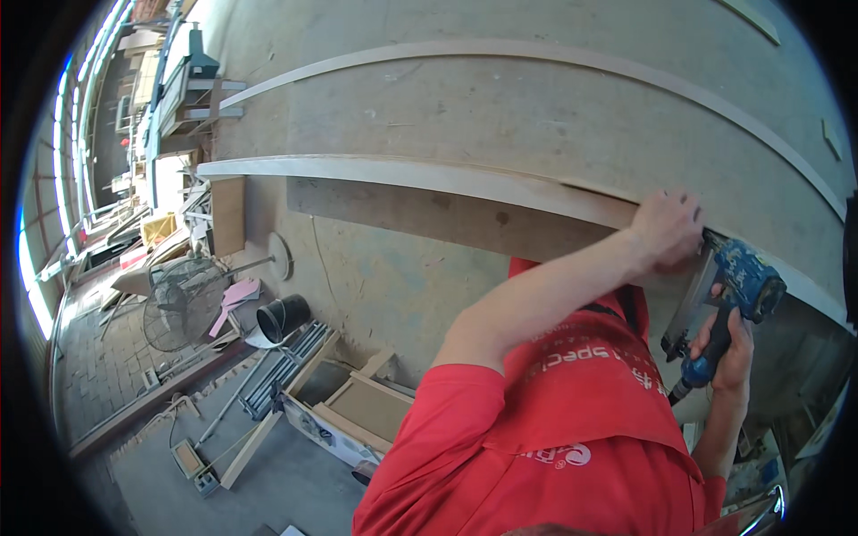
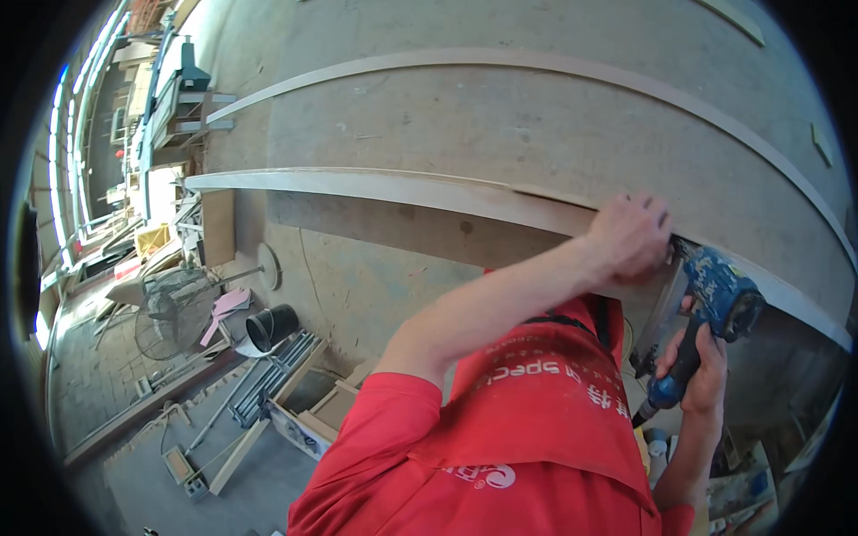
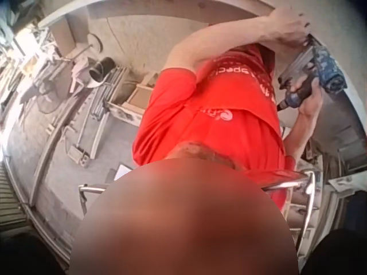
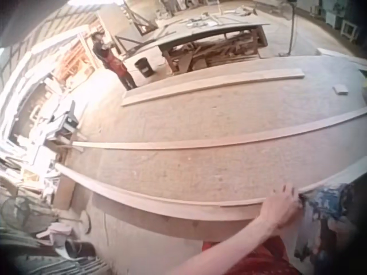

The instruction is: Using a nail gun to attach wooden trim pieces to a large curved wooden frame on a production floor.

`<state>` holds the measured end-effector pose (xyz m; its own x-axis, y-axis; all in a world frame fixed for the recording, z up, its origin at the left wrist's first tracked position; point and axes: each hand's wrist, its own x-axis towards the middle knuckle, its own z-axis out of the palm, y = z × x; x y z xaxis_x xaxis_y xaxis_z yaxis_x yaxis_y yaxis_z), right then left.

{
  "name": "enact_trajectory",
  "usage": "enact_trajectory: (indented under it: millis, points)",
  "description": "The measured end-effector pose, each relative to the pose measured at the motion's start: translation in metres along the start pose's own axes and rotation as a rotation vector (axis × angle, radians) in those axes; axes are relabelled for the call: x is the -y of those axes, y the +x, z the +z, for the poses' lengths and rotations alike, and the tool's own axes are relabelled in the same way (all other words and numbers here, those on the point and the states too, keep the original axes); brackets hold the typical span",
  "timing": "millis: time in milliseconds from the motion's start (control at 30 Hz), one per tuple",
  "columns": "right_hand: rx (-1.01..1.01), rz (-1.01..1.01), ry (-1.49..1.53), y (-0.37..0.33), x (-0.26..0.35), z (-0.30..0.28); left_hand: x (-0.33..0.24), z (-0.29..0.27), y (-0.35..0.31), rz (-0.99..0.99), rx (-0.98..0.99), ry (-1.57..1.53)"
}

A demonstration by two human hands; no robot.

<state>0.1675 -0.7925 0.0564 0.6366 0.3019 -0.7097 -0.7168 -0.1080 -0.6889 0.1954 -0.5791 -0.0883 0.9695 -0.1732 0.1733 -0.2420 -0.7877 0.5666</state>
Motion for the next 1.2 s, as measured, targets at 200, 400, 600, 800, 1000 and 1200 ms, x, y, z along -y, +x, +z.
enact_trajectory:
  millis: [200,400,600,800,1000,1200]
  points:
    - [0.096,0.008,0.038,0.049,0.000,-0.015,0.093,-0.082,0.015,0.018,-0.212,0.113]
    - [0.034,-0.061,0.043,0.038,0.000,0.021,0.154,-0.183,-0.064,-0.043,-0.050,0.205]
    - [-0.080,-0.105,0.041,0.053,-0.017,0.074,0.196,-0.184,-0.101,-0.032,0.076,0.089]
    - [-0.204,-0.156,0.086,0.069,-0.044,0.138,0.237,-0.188,-0.117,0.019,0.130,0.056]
    - [-0.282,-0.172,0.066,0.078,-0.061,0.176,0.236,-0.192,-0.123,0.069,0.041,0.081]
    - [-0.277,-0.190,0.060,0.077,-0.053,0.179,0.222,-0.158,-0.095,0.073,0.144,-0.003]
